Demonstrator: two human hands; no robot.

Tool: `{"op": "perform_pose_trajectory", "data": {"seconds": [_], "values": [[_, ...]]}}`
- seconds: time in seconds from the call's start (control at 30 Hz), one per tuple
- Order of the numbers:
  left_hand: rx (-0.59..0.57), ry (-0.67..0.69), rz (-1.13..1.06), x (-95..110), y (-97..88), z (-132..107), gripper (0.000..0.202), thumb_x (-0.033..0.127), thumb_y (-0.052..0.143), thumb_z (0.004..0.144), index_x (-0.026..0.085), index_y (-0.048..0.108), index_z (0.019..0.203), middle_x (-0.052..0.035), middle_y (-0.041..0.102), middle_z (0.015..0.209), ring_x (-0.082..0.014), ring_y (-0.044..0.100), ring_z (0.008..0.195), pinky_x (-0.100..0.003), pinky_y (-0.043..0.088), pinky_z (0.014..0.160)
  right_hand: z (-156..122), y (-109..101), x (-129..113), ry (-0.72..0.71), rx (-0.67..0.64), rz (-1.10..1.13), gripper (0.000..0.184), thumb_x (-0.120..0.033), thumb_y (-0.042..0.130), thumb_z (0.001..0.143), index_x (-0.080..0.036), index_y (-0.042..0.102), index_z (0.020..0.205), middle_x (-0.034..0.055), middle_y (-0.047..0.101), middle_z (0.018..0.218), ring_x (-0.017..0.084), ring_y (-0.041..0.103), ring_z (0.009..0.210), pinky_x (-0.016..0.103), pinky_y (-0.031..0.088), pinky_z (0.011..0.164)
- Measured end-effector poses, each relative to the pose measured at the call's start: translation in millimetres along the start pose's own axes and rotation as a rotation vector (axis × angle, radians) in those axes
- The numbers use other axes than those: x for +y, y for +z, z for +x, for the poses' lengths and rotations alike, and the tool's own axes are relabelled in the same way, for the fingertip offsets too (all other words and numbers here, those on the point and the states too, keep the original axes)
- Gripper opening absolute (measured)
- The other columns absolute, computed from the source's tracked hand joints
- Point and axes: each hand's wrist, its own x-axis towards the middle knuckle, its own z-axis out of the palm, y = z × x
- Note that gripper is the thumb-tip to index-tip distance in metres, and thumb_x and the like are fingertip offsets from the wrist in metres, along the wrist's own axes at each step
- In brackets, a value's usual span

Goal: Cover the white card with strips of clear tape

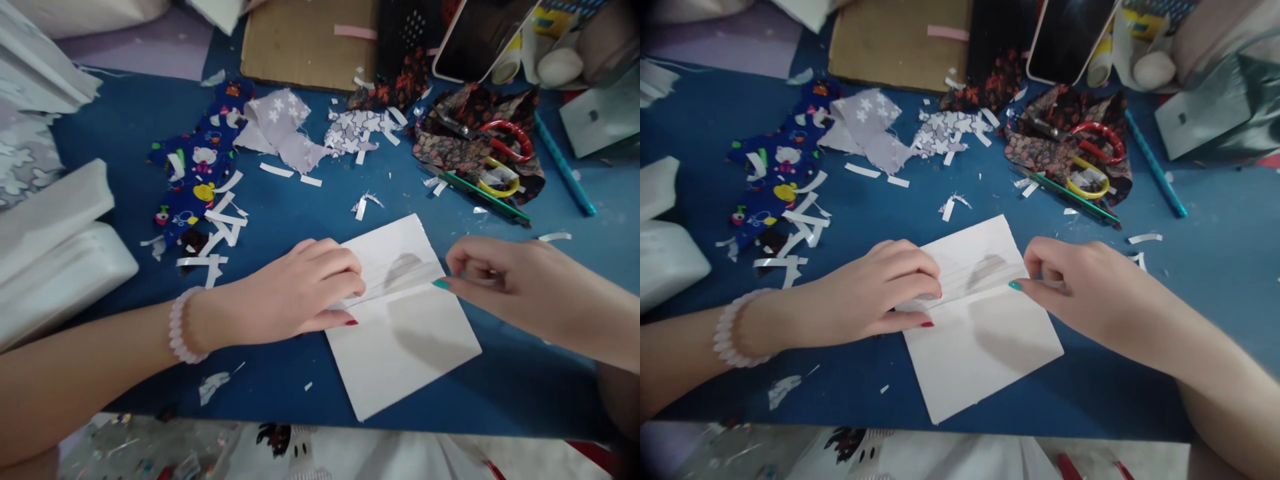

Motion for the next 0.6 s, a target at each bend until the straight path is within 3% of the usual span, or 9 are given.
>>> {"op": "perform_pose_trajectory", "data": {"seconds": [0.2, 0.6], "values": [[-0.007, 0.008, 0.003, 0.8, -2.4, -1.3, 0.009, 0.021, 0.060, 0.095, 0.016, 0.055, 0.101, -0.0061, 0.060, 0.108, -0.0215, 0.052, 0.097, -0.032, 0.035, 0.081, 7.6, -3.8, -0.1, 0.014, -0.014, -0.025, 0.031, -0.049, 0.047, 0.082, -0.026, 0.057, 0.065, -0.0054, 0.047, 0.045, 0.011, 0.040, 0.041, 0.025, 0.029, 0.045], [-0.005, 0.003, 0.013, 0.5, 0.3, -0.9, 0.014, 0.022, 0.065, 0.093, 0.018, 0.055, 0.102, -0.0041, 0.061, 0.109, -0.0207, 0.053, 0.102, -0.031, 0.034, 0.081, 22.0, -3.4, 2.3, -0.021, 0.005, -0.032, 0.028, -0.048, 0.047, 0.078, -0.026, 0.058, 0.062, -0.0051, 0.048, 0.046, 0.011, 0.041, 0.040, 0.026, 0.030, 0.043]]}}
